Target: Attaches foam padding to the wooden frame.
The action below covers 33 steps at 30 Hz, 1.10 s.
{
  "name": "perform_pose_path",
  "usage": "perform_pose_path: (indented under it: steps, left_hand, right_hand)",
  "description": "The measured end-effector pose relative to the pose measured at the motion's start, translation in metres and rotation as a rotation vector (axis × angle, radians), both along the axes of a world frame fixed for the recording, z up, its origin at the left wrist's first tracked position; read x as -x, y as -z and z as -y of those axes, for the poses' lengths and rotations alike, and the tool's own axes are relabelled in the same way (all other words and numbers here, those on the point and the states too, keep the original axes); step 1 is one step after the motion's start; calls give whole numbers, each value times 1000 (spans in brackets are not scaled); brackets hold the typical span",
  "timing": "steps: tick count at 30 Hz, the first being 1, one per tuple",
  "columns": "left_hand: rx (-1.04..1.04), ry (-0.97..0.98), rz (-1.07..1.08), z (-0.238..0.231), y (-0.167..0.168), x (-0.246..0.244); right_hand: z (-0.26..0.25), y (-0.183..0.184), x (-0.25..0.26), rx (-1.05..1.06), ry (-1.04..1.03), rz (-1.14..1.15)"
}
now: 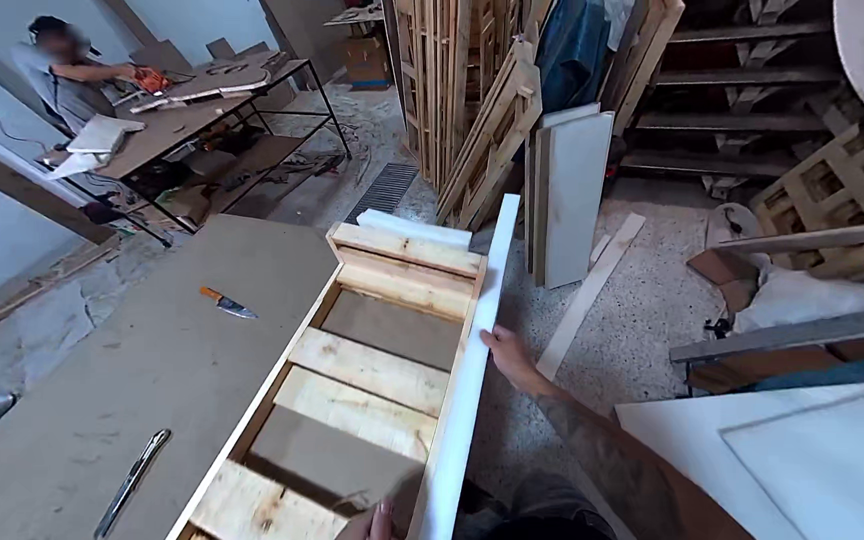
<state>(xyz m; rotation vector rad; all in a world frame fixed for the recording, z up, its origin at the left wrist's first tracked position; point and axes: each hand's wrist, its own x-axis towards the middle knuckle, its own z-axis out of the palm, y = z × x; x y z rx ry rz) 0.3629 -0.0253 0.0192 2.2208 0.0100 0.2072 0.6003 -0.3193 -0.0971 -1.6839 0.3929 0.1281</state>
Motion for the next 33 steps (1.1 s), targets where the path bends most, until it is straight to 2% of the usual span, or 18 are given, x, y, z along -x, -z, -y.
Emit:
perform_pose_path:
  steps: [3, 6, 8, 10, 14, 18, 20, 23, 27, 29, 33]
  left_hand:
    - [39, 47, 9, 25, -11, -70]
    - [40, 6, -108, 51, 1, -136]
    - [-5, -27, -221, 81, 15, -176]
    - [-93, -87, -291, 115, 31, -208]
    - [-293, -200, -373, 161, 46, -253]
    - [-361, -141, -524, 185, 53, -274]
    - [-354, -190, -523, 188, 54, -277]
    - [-170, -287, -524, 192, 61, -281]
    - [83, -361, -511, 192, 67, -276]
    - [124, -359, -491, 192, 66, -276]
    - [104, -297, -449, 189, 68, -274]
  right_hand:
    - [10, 1, -4, -119, -83, -86]
    - [43, -1, -28, -176, -122, -135]
    - [54, 0, -58, -70, -91, -155]
    - [54, 2, -77, 23, -173, -179]
    - [78, 17, -85, -120, -357, -121]
    - [97, 16, -101, -222, -511, -219]
    - [105, 21, -109, -271, -600, -210]
    - [112, 22, -120, -289, -673, -210]
    - [111, 12, -128, -271, -976, -411]
    - [91, 11, -124, -332, -956, -500]
    - [91, 11, -109, -351, -882, -456]
